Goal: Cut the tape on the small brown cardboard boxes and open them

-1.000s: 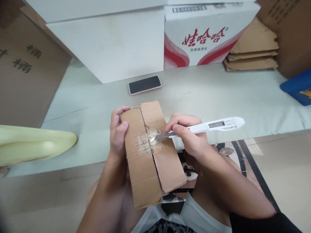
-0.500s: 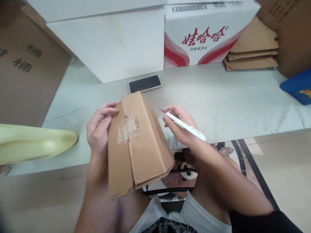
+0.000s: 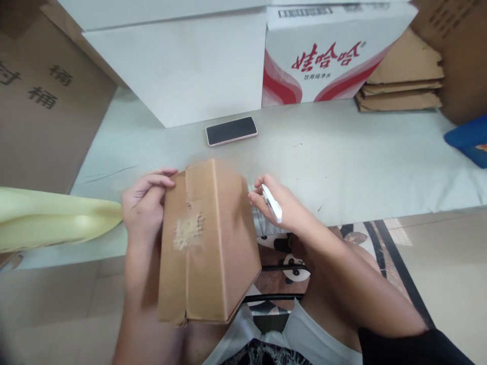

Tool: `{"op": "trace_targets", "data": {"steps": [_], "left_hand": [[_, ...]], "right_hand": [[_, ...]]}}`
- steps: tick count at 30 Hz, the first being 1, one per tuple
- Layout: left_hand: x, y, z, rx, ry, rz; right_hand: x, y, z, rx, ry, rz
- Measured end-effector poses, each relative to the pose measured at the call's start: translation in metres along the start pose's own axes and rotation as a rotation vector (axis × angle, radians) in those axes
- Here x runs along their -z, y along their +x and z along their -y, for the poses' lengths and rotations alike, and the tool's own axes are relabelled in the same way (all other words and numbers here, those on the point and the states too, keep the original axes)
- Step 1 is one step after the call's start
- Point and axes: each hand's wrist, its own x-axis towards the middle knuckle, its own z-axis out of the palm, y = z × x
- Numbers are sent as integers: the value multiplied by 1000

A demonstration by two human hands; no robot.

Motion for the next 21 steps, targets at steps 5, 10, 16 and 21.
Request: {"op": "trace_targets", "data": {"steps": [5, 10, 16, 21], "left_hand": [[-3, -2, -6, -113, -9, 65], [0, -3, -7, -70, -15, 214], [5, -2, -7, 68, -126, 452], [2, -4, -2, 157, -224, 245]], "right_hand": [[0, 1, 1, 10, 1, 42], [-2, 3, -2, -44, -6, 56], [-3, 2, -3, -78, 78, 131], [-1, 2, -1, 94, 254, -4]]}}
